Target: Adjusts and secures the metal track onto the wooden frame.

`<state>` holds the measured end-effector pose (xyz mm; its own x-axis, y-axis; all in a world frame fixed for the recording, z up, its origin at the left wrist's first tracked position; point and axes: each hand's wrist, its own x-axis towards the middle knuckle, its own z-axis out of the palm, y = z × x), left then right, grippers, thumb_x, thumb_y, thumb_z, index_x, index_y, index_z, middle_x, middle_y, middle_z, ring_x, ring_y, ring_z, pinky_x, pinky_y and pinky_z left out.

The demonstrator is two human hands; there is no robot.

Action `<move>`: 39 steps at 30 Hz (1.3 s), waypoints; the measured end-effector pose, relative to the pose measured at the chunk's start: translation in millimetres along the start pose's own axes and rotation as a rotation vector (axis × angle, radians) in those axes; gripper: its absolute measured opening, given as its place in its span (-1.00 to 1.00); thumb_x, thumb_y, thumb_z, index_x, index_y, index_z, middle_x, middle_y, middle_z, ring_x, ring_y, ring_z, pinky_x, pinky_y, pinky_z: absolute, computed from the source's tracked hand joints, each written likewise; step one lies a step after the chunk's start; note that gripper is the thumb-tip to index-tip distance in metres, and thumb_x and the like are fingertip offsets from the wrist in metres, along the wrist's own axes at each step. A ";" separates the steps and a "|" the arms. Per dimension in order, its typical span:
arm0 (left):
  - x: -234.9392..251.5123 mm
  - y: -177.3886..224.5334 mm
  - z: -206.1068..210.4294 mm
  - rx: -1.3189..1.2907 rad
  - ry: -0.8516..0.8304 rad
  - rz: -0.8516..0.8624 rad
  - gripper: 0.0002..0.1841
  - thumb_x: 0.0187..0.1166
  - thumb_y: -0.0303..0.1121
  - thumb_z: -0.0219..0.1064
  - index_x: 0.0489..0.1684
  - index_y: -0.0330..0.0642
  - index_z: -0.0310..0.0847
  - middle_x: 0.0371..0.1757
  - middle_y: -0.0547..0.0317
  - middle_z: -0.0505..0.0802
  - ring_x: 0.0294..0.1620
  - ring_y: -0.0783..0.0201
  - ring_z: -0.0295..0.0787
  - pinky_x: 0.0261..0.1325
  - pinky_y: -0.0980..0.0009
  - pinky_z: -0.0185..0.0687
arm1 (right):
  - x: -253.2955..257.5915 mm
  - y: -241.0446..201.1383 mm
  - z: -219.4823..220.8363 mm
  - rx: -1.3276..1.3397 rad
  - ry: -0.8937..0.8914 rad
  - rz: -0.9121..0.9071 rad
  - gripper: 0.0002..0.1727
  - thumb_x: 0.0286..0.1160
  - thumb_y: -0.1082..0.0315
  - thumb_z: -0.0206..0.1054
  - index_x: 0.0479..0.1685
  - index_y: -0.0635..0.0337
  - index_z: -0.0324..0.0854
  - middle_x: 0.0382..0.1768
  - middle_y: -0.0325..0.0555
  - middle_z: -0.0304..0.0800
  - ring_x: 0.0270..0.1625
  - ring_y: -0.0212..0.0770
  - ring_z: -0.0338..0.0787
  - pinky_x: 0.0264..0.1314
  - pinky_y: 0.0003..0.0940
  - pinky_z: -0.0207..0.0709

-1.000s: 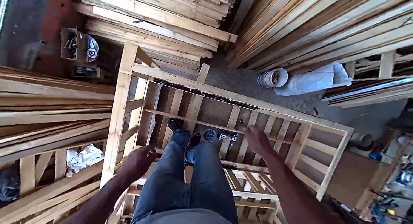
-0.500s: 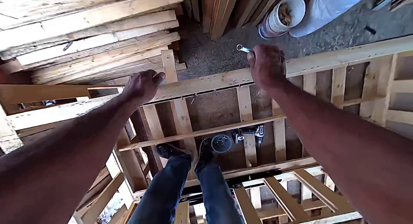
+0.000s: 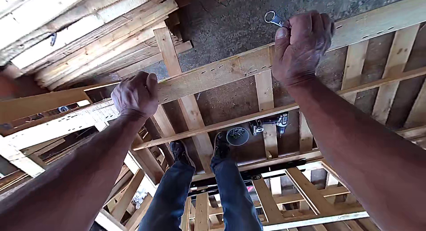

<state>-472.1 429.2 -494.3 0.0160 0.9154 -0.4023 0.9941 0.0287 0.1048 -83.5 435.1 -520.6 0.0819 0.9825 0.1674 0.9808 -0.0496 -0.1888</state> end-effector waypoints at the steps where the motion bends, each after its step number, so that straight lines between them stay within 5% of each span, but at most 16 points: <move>1: -0.4 -0.9 0.5 0.001 0.004 0.006 -0.32 0.74 0.15 -0.33 -0.10 -0.08 0.74 -0.20 -0.16 0.88 -0.05 -0.25 0.85 -0.16 -0.35 0.52 | -0.1 -0.9 -1.0 0.001 -0.018 0.005 -0.55 0.81 0.02 -0.04 0.01 0.15 0.65 -0.08 0.12 0.80 0.17 0.23 0.73 0.19 0.19 0.47; 15: -0.3 4.0 -0.9 0.059 -0.017 -0.017 -0.34 0.75 0.12 -0.35 -0.14 -0.05 0.73 -0.26 -0.09 0.87 -0.10 -0.20 0.85 -0.19 -0.31 0.54 | 0.9 1.5 -1.7 0.005 0.001 0.015 -0.62 0.62 0.01 0.11 -0.05 0.14 0.64 -0.13 0.09 0.81 0.10 0.21 0.76 0.06 0.14 0.49; 22: 1.3 3.6 0.4 0.093 -0.038 0.009 -0.29 0.75 0.14 -0.41 -0.16 -0.13 0.68 -0.27 -0.23 0.84 -0.11 -0.31 0.84 -0.24 -0.37 0.51 | -1.1 -2.7 1.4 -0.027 0.041 0.022 -0.68 0.59 0.06 0.13 -0.15 0.11 0.65 -0.12 0.07 0.81 0.13 0.20 0.75 0.09 0.14 0.47; 28: 2.5 -0.7 1.1 0.081 -0.078 0.023 -0.25 0.75 0.15 -0.44 -0.13 -0.15 0.72 -0.09 -0.23 0.86 0.07 -0.29 0.81 -0.10 -0.38 0.55 | 0.4 -2.1 0.7 -0.060 -0.007 0.009 -0.66 0.62 0.06 0.09 -0.24 0.10 0.64 -0.09 0.09 0.76 0.12 0.21 0.70 0.06 0.11 0.44; 39: 7.2 -7.2 0.1 0.001 -0.065 0.099 -0.25 0.78 0.11 -0.37 -0.43 -0.19 0.71 -0.15 -0.08 0.88 0.07 -0.14 0.82 -0.05 -0.21 0.60 | 10.4 -8.4 -8.3 -0.140 -0.179 0.030 -0.63 0.62 0.04 0.05 -0.18 0.15 0.59 -0.01 0.16 0.74 0.18 0.31 0.66 0.10 0.19 0.42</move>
<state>-479.2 435.6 -498.1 0.1206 0.8859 -0.4480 0.9875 -0.0607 0.1457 -89.4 444.2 -509.2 0.0910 0.9958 -0.0131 0.9944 -0.0916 -0.0528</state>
